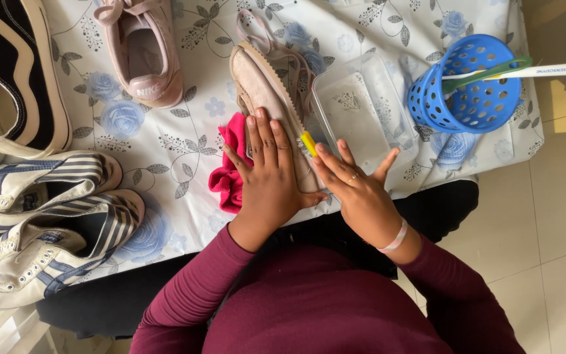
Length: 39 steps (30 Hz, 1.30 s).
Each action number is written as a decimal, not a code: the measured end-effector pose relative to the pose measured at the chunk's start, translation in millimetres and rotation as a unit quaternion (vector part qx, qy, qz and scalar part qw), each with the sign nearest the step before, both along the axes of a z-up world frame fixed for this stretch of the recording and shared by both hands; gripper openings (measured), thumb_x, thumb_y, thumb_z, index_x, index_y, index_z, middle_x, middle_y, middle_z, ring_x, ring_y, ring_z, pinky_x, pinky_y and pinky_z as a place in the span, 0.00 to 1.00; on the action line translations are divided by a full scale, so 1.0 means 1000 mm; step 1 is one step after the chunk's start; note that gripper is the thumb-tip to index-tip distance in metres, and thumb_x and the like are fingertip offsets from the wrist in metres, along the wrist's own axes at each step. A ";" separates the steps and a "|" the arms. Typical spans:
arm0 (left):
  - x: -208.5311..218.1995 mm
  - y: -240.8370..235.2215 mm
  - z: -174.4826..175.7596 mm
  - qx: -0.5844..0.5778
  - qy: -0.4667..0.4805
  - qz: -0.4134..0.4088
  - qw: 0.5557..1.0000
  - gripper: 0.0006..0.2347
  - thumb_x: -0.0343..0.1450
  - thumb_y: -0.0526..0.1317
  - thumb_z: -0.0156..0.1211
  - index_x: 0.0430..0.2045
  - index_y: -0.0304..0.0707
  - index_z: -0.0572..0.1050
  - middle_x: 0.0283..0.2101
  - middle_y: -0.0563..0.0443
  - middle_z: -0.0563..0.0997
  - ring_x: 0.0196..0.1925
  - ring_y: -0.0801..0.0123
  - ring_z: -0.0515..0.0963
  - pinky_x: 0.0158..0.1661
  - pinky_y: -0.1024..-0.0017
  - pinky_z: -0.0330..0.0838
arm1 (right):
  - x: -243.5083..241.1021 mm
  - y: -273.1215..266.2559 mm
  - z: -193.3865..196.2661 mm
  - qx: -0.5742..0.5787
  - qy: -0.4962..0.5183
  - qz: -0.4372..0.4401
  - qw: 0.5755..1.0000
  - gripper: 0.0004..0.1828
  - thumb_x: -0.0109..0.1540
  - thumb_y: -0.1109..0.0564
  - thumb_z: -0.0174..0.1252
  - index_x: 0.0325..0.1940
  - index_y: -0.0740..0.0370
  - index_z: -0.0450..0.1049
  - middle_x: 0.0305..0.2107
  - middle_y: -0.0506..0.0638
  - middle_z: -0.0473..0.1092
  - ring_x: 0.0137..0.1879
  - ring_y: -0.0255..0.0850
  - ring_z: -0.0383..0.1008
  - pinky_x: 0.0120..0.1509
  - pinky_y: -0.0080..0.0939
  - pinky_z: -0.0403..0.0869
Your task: The person scrubs the sole and side of a pink sneaker using a yellow toothbrush dipped in a liquid solution. They repeatedly apply the brush to the shoe's surface and occasionally wipe it with a red cloth.
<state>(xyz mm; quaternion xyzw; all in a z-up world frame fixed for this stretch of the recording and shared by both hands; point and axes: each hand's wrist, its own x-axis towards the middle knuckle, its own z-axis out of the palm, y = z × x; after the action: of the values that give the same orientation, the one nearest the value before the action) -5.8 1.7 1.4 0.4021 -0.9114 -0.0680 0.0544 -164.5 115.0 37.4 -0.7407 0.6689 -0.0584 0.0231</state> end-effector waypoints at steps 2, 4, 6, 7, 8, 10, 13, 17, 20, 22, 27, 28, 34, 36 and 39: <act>0.000 -0.001 0.001 -0.001 0.003 0.002 1.000 0.71 0.49 0.86 0.66 0.73 0.25 0.42 0.77 0.28 0.39 0.80 0.39 0.39 0.65 0.23 0.42 | 0.002 -0.001 0.005 0.005 0.001 0.002 1.000 0.44 0.60 0.80 0.53 0.78 0.55 0.58 0.76 0.45 0.52 0.82 0.46 0.46 0.65 0.85 0.18; 0.003 0.000 0.000 0.002 0.003 0.006 1.000 0.70 0.50 0.85 0.66 0.74 0.26 0.42 0.77 0.29 0.38 0.80 0.40 0.39 0.65 0.23 0.42 | 0.007 0.006 0.013 0.013 -0.001 0.006 1.000 0.46 0.58 0.81 0.53 0.79 0.55 0.57 0.76 0.45 0.52 0.82 0.45 0.46 0.66 0.84 0.17; 0.003 -0.001 -0.002 0.008 0.016 0.001 1.000 0.70 0.53 0.87 0.64 0.74 0.27 0.40 0.78 0.30 0.37 0.81 0.40 0.38 0.67 0.23 0.41 | 0.007 0.016 0.024 0.054 -0.007 0.007 0.998 0.50 0.54 0.81 0.51 0.79 0.54 0.53 0.76 0.45 0.52 0.82 0.46 0.47 0.66 0.85 0.16; 0.004 -0.001 0.000 0.011 0.015 0.003 1.000 0.70 0.53 0.87 0.64 0.74 0.27 0.40 0.78 0.30 0.37 0.81 0.40 0.38 0.67 0.23 0.41 | 0.007 0.021 0.025 0.056 -0.008 0.008 0.998 0.50 0.54 0.81 0.51 0.79 0.54 0.53 0.76 0.45 0.52 0.82 0.46 0.47 0.66 0.85 0.16; 0.004 -0.001 0.001 0.004 0.022 0.001 1.000 0.68 0.53 0.87 0.61 0.74 0.27 0.43 0.77 0.29 0.39 0.80 0.39 0.40 0.66 0.23 0.42 | 0.006 0.025 0.026 0.061 0.001 0.009 0.998 0.49 0.55 0.81 0.50 0.78 0.55 0.54 0.76 0.45 0.51 0.82 0.46 0.47 0.66 0.87 0.19; 0.002 -0.002 0.002 -0.002 0.033 -0.002 0.999 0.67 0.54 0.88 0.58 0.73 0.26 0.45 0.77 0.29 0.41 0.80 0.39 0.42 0.65 0.22 0.43 | 0.003 0.028 0.027 0.066 0.015 0.008 0.998 0.48 0.55 0.81 0.49 0.78 0.55 0.55 0.76 0.45 0.50 0.81 0.46 0.47 0.66 0.89 0.21; 0.000 -0.002 0.003 0.001 0.033 -0.005 0.999 0.68 0.53 0.87 0.61 0.73 0.26 0.45 0.77 0.28 0.41 0.80 0.39 0.42 0.65 0.22 0.40 | -0.003 0.017 0.028 0.070 0.013 0.005 0.997 0.49 0.54 0.82 0.48 0.78 0.54 0.55 0.76 0.44 0.50 0.81 0.46 0.48 0.65 0.87 0.19; -0.001 -0.002 0.001 0.008 0.034 -0.003 0.999 0.70 0.51 0.88 0.63 0.73 0.25 0.43 0.77 0.28 0.41 0.80 0.38 0.42 0.66 0.23 0.37 | -0.011 -0.014 0.027 0.074 0.011 0.027 0.997 0.51 0.52 0.82 0.50 0.78 0.54 0.57 0.76 0.46 0.51 0.82 0.45 0.47 0.63 0.88 0.18; -0.001 -0.001 -0.001 0.007 0.042 0.000 0.999 0.71 0.50 0.88 0.64 0.73 0.25 0.44 0.77 0.27 0.42 0.80 0.38 0.43 0.66 0.23 0.36 | -0.011 -0.036 0.022 0.067 0.013 0.031 0.997 0.48 0.52 0.77 0.52 0.76 0.54 0.59 0.76 0.46 0.52 0.81 0.44 0.48 0.61 0.92 0.23; -0.001 -0.002 -0.002 0.002 0.043 0.003 0.999 0.71 0.49 0.88 0.64 0.73 0.25 0.44 0.77 0.27 0.43 0.80 0.38 0.43 0.66 0.24 0.38 | -0.010 -0.046 0.020 0.060 0.021 0.028 0.998 0.46 0.52 0.73 0.55 0.74 0.53 0.61 0.75 0.45 0.52 0.81 0.44 0.49 0.60 0.96 0.28; -0.001 -0.002 -0.003 -0.001 0.052 0.003 0.999 0.70 0.50 0.88 0.61 0.73 0.25 0.44 0.77 0.27 0.43 0.80 0.38 0.43 0.66 0.22 0.37 | -0.005 -0.033 0.019 0.062 0.027 0.017 0.998 0.51 0.51 0.75 0.58 0.78 0.54 0.55 0.77 0.45 0.48 0.82 0.43 0.45 0.61 0.95 0.26; -0.001 -0.003 -0.003 -0.002 0.052 0.003 0.999 0.70 0.50 0.88 0.61 0.73 0.25 0.44 0.77 0.27 0.43 0.80 0.38 0.43 0.66 0.22 0.37 | -0.004 -0.030 0.023 0.061 0.027 0.018 0.998 0.51 0.51 0.75 0.58 0.78 0.54 0.55 0.77 0.45 0.48 0.82 0.43 0.45 0.61 0.95 0.26; -0.006 -0.003 -0.004 0.026 0.062 -0.017 0.998 0.68 0.54 0.87 0.60 0.73 0.25 0.43 0.77 0.26 0.41 0.80 0.37 0.42 0.66 0.23 0.33 | -0.001 -0.028 0.020 0.055 0.040 -0.005 0.998 0.47 0.57 0.77 0.56 0.79 0.56 0.55 0.76 0.47 0.49 0.81 0.45 0.47 0.61 0.94 0.23; -0.008 -0.003 -0.004 0.018 0.059 -0.019 0.998 0.67 0.56 0.88 0.56 0.72 0.24 0.43 0.76 0.24 0.41 0.80 0.34 0.42 0.66 0.23 0.30 | -0.004 -0.039 0.011 0.056 0.017 -0.013 0.998 0.47 0.55 0.66 0.62 0.79 0.57 0.54 0.77 0.50 0.49 0.82 0.47 0.45 0.57 0.95 0.21; -0.006 -0.004 -0.002 0.008 0.072 -0.017 0.997 0.66 0.55 0.88 0.49 0.72 0.22 0.45 0.75 0.22 0.43 0.79 0.33 0.43 0.66 0.23 0.33 | -0.001 -0.055 0.014 0.046 0.041 0.003 0.998 0.50 0.55 0.63 0.65 0.79 0.59 0.52 0.77 0.49 0.45 0.82 0.47 0.44 0.58 0.97 0.27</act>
<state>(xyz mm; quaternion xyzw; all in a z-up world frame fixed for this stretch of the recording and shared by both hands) -12.3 -1.8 -0.9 0.3814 -0.9111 -0.1052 0.1158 -165.1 59.9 51.6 -0.7427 0.6690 0.0032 0.0301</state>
